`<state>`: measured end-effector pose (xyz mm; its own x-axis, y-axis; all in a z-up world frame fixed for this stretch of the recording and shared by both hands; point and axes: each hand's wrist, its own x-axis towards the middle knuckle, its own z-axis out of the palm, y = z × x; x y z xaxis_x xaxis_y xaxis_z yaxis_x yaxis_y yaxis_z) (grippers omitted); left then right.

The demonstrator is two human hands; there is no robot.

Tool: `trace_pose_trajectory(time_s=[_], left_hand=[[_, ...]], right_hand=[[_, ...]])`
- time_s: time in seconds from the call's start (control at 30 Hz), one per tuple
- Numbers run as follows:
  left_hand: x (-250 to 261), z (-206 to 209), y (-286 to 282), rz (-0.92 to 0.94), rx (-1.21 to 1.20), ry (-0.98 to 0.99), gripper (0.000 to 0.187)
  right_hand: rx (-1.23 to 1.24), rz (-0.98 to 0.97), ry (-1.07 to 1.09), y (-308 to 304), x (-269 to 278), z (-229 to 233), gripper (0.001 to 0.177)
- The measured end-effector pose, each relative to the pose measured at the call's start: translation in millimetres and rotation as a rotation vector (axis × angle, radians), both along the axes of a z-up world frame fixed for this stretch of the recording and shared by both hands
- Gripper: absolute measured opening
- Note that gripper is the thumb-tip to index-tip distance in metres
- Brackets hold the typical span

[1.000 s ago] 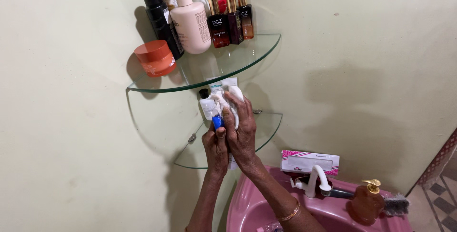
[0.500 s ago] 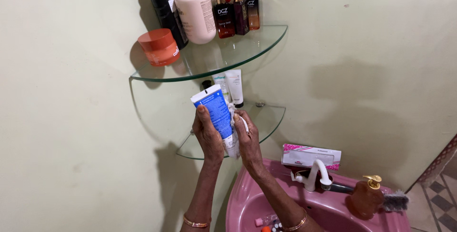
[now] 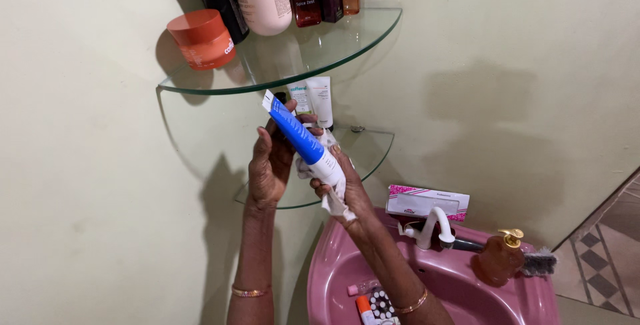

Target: The person wipes several cosmetic bottles and tubes with a white cloth, then places them on a glass corner shelf above a pink sink. The items include white, blue, orange, and dark-colored containers handled one at a time.

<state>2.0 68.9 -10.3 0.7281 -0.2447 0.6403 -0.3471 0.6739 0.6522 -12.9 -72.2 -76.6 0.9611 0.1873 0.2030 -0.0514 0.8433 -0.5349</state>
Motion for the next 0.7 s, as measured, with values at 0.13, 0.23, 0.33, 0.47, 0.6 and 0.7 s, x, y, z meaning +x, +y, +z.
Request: trace_pose_trajectory(time_s=[0.13, 0.23, 0.33, 0.47, 0.6, 0.7], left_hand=[[20.1, -12.0, 13.3, 0.237, 0.117, -0.127, 0.052], [17.8, -19.8, -1.8, 0.503, 0.094, -0.091, 0.041], [2.4, -21.9, -24.4, 0.74, 0.151, -0.063, 0.033], [-7.0, -23.7, -32.4, 0.934, 0.266, -0.043, 0.042], [2.0, -37.9, -27.3, 0.834, 0.247, -0.051, 0.054], [8.1, -47.0, -19.3, 0.622, 0.135, -0.005, 0.064]], right_hand=[[-0.167, -0.15, 0.028, -2.2, -1.4, 2.2, 0.049], [-0.302, -0.55, -0.125, 12.0, -11.1, 4.9, 0.049], [-0.591, -0.854, -0.388, 25.4, -17.1, 13.6, 0.052], [-0.849, -1.12, -0.734, 23.2, -16.2, 25.1, 0.045], [-1.138, -1.251, -0.972, 17.7, -17.6, 27.1, 0.041], [-1.06, -1.113, -1.06, 16.3, -22.5, 28.0, 0.052]])
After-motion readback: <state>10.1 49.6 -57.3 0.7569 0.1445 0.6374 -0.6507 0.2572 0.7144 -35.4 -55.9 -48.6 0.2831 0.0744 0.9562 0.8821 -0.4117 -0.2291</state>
